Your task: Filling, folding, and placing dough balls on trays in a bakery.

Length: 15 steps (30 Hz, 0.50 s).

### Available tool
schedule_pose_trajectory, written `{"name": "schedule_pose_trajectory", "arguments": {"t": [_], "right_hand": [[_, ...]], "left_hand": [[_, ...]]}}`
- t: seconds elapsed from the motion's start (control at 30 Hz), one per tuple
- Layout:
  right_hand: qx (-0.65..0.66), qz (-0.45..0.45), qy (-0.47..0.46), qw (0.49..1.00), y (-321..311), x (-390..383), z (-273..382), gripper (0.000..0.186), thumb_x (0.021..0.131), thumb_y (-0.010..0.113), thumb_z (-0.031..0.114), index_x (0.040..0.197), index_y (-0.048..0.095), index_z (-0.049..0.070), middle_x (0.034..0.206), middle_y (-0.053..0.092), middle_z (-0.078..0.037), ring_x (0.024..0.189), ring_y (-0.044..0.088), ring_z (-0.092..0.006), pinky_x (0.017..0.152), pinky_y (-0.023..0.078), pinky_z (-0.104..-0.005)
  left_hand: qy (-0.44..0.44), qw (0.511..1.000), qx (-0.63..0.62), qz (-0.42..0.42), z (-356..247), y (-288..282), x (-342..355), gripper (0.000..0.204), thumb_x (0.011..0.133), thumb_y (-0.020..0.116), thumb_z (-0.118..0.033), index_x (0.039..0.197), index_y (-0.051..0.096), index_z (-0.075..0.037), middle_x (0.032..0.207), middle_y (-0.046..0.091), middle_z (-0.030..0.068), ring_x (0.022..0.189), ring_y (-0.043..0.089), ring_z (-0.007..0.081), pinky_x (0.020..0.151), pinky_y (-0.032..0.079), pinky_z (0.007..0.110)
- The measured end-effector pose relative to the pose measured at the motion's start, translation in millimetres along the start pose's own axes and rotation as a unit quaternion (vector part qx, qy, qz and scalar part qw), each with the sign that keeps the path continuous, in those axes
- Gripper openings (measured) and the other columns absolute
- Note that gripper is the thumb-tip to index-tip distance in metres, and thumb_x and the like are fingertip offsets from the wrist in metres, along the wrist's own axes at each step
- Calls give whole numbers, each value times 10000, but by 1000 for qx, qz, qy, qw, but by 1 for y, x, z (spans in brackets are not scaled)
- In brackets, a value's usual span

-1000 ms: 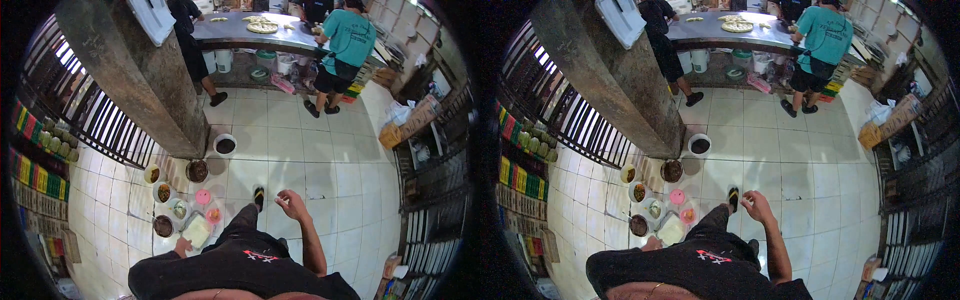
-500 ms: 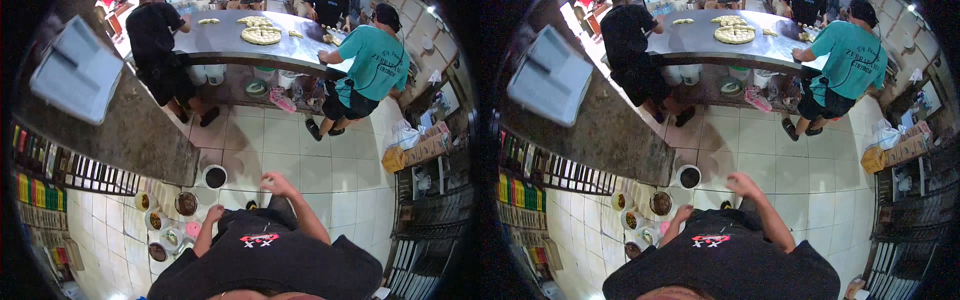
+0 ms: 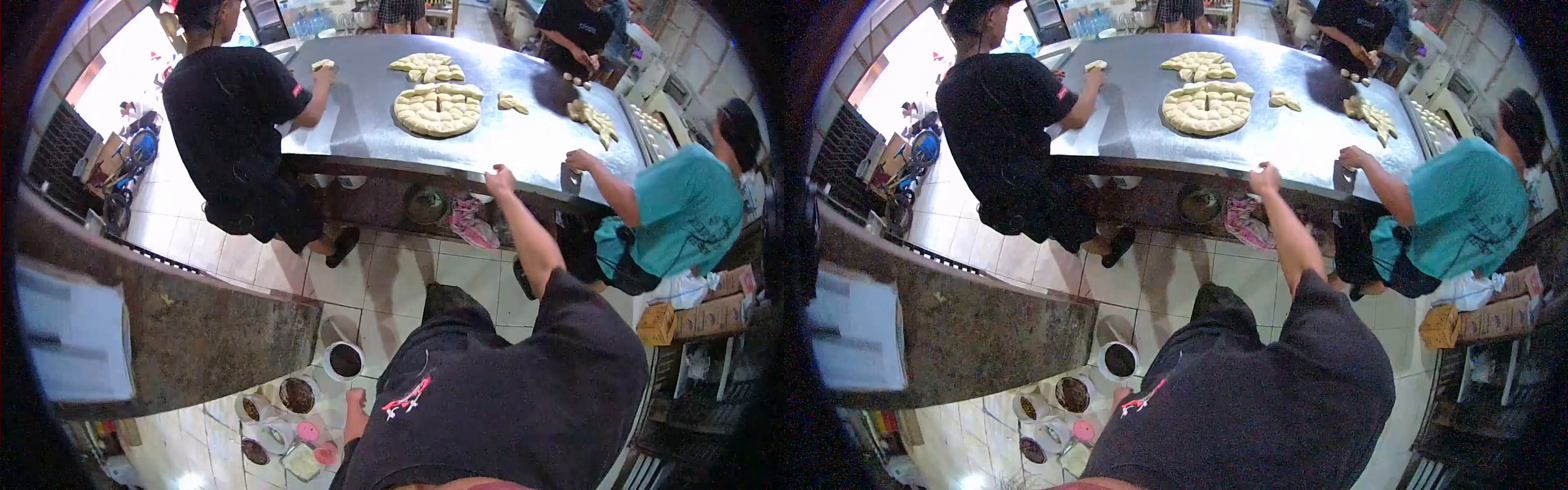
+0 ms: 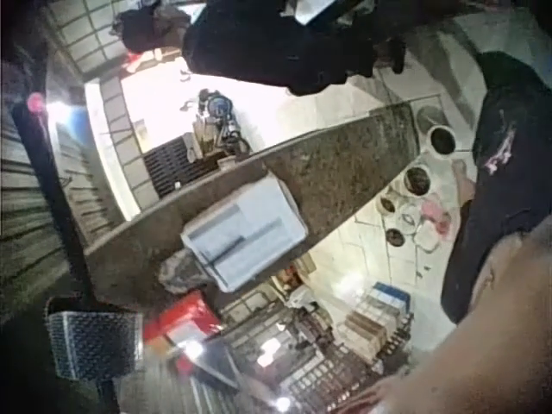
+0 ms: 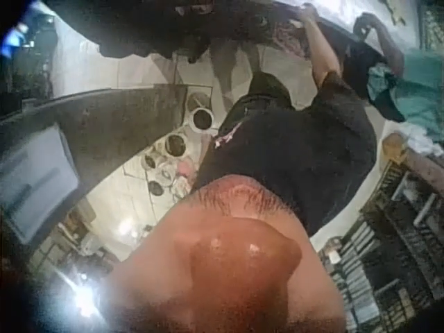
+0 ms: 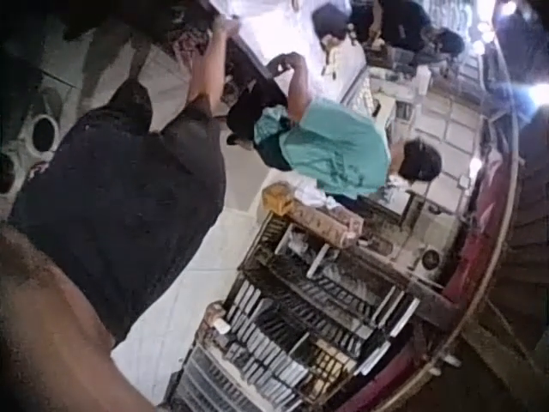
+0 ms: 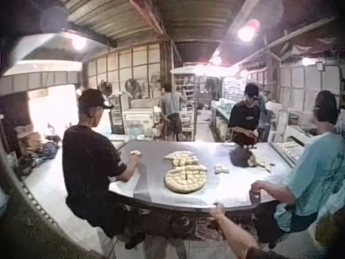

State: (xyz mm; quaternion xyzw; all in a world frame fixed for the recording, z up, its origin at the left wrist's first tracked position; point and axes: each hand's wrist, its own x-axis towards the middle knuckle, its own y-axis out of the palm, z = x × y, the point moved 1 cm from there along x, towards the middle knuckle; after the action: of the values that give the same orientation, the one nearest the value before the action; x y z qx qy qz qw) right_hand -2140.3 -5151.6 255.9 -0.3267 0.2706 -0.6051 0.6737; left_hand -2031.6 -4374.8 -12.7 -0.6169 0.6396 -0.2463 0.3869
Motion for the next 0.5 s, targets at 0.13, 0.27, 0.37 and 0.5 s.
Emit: {"name": "schedule_pose_trajectory", "arguments": {"t": [0.13, 0.27, 0.37, 0.5], "right_hand": [[-49, -31, 7, 998, 5, 143, -6, 426, 716, 687, 230, 1073, 624, 6, 1064, 644, -200, 1020, 615, -326, 895, 483, -388], [31, -46, 51, 997, 25, 235, -15, 554, 700, 682, 174, 1202, 530, -4, 1145, 599, -232, 1093, 575, -350, 937, 463, -396], [34, -76, 102, 991, 16, 304, -30, 787, 679, 663, 133, 1373, 307, 21, 1189, 562, -266, 1117, 553, -382, 989, 428, -394], [88, -41, 65, 993, 21, 356, -32, 800, 699, 559, 66, 1426, 223, 61, 1223, 536, -276, 1177, 508, -401, 999, 407, -404]], "left_hand": [[-105, 994, -35, -12, -42, -27, 16, 251, 796, 591, -233, 981, 652, -74, 935, 651, 144, 888, 622, 296, 732, 503, 426], [-255, 963, -85, -8, -88, -46, 17, 226, 775, 607, -229, 925, 659, -67, 893, 653, 138, 837, 627, 290, 713, 502, 407], [-360, 923, -134, -7, -141, -45, 18, 210, 759, 619, -226, 883, 665, -62, 861, 655, 134, 798, 630, 285, 699, 502, 394], [-488, 849, -202, -25, -211, -22, 15, 192, 738, 635, -221, 827, 673, -56, 819, 657, 128, 747, 635, 279, 680, 502, 375]]}}
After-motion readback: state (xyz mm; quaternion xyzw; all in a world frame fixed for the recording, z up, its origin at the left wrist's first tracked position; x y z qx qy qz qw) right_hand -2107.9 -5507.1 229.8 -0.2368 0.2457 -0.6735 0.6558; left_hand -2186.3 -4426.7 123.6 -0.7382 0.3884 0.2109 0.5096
